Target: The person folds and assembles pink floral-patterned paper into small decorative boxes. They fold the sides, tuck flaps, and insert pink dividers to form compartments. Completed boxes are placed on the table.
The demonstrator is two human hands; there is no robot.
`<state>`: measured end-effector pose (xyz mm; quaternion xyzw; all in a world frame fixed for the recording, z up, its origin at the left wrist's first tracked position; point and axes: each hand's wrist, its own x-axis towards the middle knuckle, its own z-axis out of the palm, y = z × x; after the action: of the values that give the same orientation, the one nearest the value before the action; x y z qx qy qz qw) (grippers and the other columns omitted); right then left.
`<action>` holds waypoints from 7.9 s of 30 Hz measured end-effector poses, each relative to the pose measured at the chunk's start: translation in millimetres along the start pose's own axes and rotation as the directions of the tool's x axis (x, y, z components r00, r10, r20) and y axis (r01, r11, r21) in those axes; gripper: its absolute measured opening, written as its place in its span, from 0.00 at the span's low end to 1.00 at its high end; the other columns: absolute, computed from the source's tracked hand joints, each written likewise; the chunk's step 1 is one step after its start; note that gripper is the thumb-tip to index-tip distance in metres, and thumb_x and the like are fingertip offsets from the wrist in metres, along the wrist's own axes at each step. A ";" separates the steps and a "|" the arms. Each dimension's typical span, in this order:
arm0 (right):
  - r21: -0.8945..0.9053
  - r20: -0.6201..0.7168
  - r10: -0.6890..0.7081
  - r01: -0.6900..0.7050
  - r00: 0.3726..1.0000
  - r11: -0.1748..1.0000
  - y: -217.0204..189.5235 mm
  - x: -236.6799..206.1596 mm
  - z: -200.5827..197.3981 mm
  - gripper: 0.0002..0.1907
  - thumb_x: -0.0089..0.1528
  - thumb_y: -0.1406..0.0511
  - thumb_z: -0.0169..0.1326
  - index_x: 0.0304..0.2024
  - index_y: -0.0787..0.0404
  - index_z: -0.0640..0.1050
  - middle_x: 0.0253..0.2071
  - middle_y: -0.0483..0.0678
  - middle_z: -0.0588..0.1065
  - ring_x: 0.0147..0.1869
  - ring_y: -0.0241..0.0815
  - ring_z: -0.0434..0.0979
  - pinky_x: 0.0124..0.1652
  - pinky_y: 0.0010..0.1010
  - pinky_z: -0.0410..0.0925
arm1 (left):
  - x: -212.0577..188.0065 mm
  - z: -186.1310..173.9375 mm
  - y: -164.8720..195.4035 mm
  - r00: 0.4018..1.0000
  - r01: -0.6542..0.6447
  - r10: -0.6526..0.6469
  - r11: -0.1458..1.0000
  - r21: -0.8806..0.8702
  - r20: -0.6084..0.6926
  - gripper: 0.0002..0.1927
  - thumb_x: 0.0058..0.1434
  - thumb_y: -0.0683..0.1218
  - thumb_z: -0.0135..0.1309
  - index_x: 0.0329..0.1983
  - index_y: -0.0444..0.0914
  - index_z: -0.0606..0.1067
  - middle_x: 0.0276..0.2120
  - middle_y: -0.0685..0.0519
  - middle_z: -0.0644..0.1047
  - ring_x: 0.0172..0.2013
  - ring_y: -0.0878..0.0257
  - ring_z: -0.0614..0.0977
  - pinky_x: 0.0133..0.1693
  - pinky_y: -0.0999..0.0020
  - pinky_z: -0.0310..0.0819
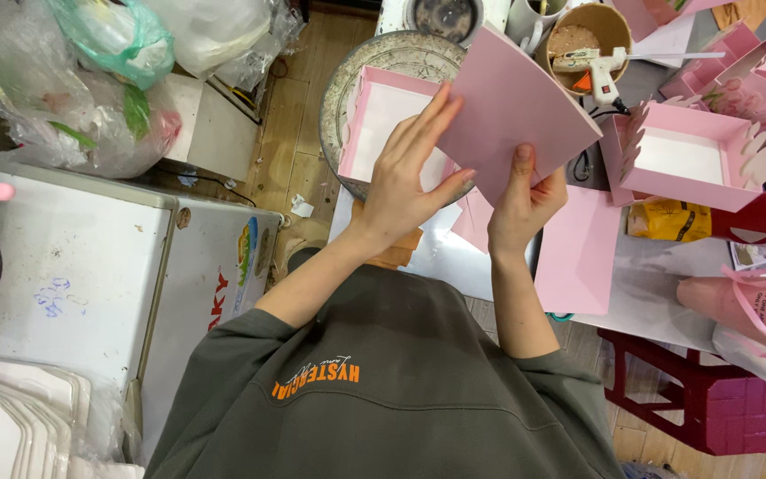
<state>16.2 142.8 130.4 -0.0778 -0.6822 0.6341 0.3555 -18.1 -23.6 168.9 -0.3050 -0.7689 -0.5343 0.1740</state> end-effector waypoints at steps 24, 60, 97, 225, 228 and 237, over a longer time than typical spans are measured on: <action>0.226 0.273 -0.096 0.033 0.957 0.974 46.7 -71.8 -18.3 0.25 0.74 0.55 0.52 0.66 0.64 0.69 0.63 0.52 0.70 0.66 0.43 0.70 0.65 0.35 0.65 | -10.2 -1.4 11.0 0.981 0.067 0.021 0.895 -0.442 0.192 0.32 0.68 0.40 0.59 0.74 0.46 0.65 0.78 0.52 0.55 0.79 0.57 0.56 0.78 0.59 0.55; 0.288 0.562 0.288 -0.509 0.776 0.811 22.6 -39.0 -46.1 0.30 0.55 0.61 0.38 0.57 0.66 0.73 0.54 0.48 0.77 0.56 0.36 0.79 0.52 0.26 0.74 | -34.3 -42.0 -93.8 0.868 0.462 -0.419 0.484 -0.743 0.267 0.18 0.63 0.38 0.69 0.52 0.32 0.74 0.42 0.45 0.82 0.43 0.61 0.84 0.49 0.64 0.80; -0.272 0.416 0.165 -0.050 0.894 0.961 48.8 -85.1 1.2 0.41 0.68 0.67 0.58 0.79 0.58 0.54 0.84 0.57 0.39 0.88 0.57 0.38 0.79 0.46 0.46 | -36.2 81.8 -159.2 0.877 0.209 -0.401 0.812 0.544 0.263 0.30 0.60 0.42 0.60 0.66 0.40 0.65 0.54 0.42 0.76 0.56 0.43 0.77 0.54 0.48 0.75; -0.596 0.714 0.233 0.399 0.660 0.696 122.1 25.9 51.5 0.25 0.58 0.64 0.64 0.53 0.59 0.69 0.36 0.53 0.81 0.38 0.61 0.81 0.37 0.52 0.70 | 50.1 36.2 -230.8 0.654 -0.615 0.116 0.656 0.437 0.747 0.08 0.51 0.42 0.61 0.30 0.50 0.83 0.27 0.52 0.81 0.34 0.55 0.83 0.45 0.59 0.71; -0.508 0.763 0.161 0.426 0.626 0.749 118.0 20.9 54.6 0.19 0.61 0.61 0.63 0.48 0.59 0.69 0.37 0.51 0.82 0.38 0.57 0.83 0.34 0.50 0.71 | 46.5 26.7 -235.3 0.644 -0.589 0.155 0.726 0.355 0.749 0.06 0.49 0.41 0.61 0.28 0.48 0.82 0.27 0.53 0.81 0.35 0.56 0.83 0.57 0.61 0.71; -0.342 0.825 0.112 0.331 0.554 0.879 103.3 26.2 50.1 0.16 0.68 0.58 0.58 0.49 0.65 0.76 0.42 0.58 0.77 0.46 0.55 0.78 0.45 0.43 0.70 | 33.5 10.8 -239.1 0.703 -0.615 0.317 0.721 0.320 0.636 0.03 0.54 0.43 0.58 0.31 0.45 0.79 0.35 0.56 0.79 0.47 0.59 0.80 0.65 0.58 0.65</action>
<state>-67.9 135.7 48.2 0.1903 -0.9008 0.3902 0.0052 -199.3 -62.2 13.7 -0.5761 -0.7898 -0.1372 0.1595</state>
